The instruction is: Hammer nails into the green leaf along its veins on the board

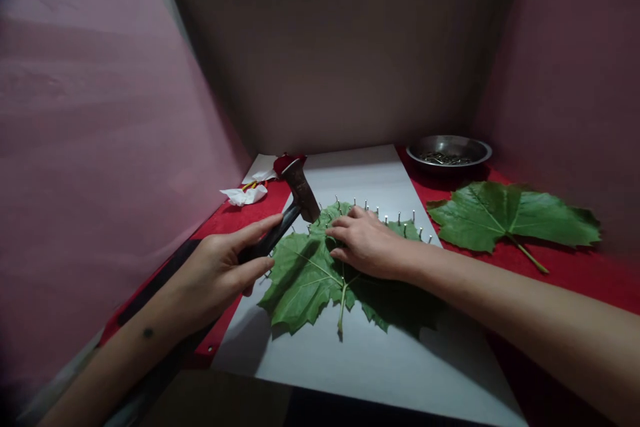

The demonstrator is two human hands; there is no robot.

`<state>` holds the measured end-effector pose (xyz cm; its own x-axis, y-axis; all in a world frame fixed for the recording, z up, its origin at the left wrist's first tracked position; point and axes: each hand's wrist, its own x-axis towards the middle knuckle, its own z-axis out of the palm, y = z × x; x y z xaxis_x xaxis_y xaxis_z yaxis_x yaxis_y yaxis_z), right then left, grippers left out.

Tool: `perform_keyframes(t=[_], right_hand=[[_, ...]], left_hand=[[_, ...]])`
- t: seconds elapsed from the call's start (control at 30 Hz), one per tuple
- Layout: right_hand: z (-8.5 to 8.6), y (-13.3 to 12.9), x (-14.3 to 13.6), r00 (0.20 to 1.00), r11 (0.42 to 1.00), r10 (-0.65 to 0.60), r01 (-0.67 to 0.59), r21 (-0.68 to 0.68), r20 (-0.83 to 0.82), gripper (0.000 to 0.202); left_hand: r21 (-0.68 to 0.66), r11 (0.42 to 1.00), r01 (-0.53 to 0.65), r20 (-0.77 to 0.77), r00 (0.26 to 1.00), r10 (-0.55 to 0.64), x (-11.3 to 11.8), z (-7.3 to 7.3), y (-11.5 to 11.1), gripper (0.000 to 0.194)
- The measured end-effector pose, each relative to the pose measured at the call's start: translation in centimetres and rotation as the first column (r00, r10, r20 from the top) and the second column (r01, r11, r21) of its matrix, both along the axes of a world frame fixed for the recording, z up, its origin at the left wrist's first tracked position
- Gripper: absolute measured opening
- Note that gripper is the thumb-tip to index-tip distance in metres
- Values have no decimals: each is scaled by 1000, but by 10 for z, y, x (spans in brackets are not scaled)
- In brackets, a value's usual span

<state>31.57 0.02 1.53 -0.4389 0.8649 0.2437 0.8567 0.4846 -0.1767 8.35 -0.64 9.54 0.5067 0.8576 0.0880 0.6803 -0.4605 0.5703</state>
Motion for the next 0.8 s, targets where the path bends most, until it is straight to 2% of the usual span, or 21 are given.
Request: perform_keyframes(t=[0.17, 0.33, 0.47, 0.6, 0.67, 0.8], right_hand=[[-4, -4, -9, 992, 999, -44, 45, -2, 121, 47], [-4, -3, -10, 988, 998, -47, 52, -28, 144, 51], [-3, -3, -9, 988, 998, -53, 57, -28, 142, 51], [-4, -2, -8, 992, 999, -43, 45, -13, 122, 49], [-5, -2, -8, 993, 999, -41, 42, -4, 113, 49], [-4, -2, -8, 994, 999, -43, 44, -8, 100, 50]], left_hand=[[28, 999, 27, 42, 999, -28, 4, -7, 4, 56], [6, 999, 40, 10, 999, -41, 9, -12, 6, 55], [-38, 998, 40, -2, 999, -40, 12, -3, 7, 56], [21, 1000, -2, 95, 995, 0, 17, 10, 1, 57], [26, 1000, -6, 107, 994, 3, 20, 7, 0, 57], [-61, 996, 63, 1, 998, -64, 23, -7, 6, 55]])
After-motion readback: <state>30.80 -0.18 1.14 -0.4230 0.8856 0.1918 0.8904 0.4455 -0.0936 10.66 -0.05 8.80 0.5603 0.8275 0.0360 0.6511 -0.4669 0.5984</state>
